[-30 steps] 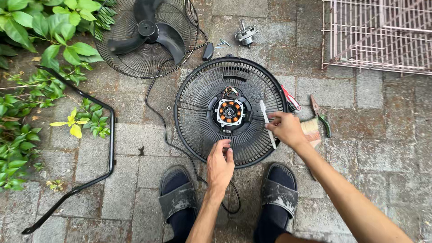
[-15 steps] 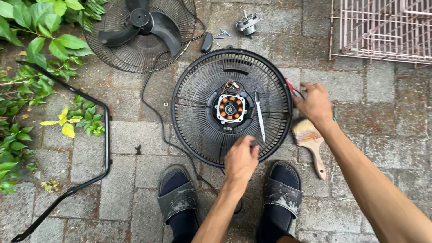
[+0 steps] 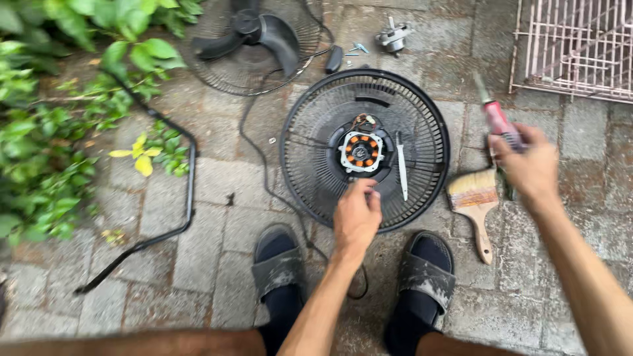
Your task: The person services a disassembled electric fan on the ground. They brush dust from the metal motor housing with a small brush, unscrew the rear cover of the fan with a screwdriver, brush the blade hub and rear housing, and work on the motor at the end.
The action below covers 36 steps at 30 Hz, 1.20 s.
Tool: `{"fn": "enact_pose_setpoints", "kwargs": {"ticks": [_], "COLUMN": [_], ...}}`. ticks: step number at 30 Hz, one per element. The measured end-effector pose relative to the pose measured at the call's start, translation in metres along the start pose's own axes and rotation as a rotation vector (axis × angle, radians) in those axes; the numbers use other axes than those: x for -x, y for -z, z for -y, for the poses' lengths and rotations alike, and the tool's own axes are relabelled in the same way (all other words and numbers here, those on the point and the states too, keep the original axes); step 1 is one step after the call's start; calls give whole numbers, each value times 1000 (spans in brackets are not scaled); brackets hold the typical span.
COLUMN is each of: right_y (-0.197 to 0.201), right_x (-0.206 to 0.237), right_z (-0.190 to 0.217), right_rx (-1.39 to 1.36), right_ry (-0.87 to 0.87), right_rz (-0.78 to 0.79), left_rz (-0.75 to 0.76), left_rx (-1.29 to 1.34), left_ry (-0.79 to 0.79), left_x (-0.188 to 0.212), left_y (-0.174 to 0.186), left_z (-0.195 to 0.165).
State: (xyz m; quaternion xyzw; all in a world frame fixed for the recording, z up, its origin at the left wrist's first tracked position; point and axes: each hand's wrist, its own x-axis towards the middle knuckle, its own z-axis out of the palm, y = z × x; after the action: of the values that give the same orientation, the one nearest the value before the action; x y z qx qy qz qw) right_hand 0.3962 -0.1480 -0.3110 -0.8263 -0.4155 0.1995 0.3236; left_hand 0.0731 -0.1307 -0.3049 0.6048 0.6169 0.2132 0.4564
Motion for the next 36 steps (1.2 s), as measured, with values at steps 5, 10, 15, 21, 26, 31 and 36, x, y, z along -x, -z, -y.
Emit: {"fn": "enact_pose_setpoints", "kwargs": {"ticks": [5,10,15,21,26,31,36], "right_y": [58,57,17,-28,-58,-77,-78], "right_x": [32,55,72,77,77,84,88], "right_z": [57,101,125,145,149,145,144], "right_rx": [-170,-159,-21,55,40,-2,-27], "right_ry": [127,160,206,193,239,275,293], "right_rz": [-21,70,119,214,287,311,308], "left_rz": [-305,-516,-84,-72,-10,32,17], "left_rx": [15,131,429,789,473,638,693], "left_ry": [-33,209,596,445,569,652,627], "left_x": [19,26,32,33,36,38,37], "left_y": [33,33,0,-34,-33,-25,-24], "left_z": [39,74,91,94,82,71,68]}}
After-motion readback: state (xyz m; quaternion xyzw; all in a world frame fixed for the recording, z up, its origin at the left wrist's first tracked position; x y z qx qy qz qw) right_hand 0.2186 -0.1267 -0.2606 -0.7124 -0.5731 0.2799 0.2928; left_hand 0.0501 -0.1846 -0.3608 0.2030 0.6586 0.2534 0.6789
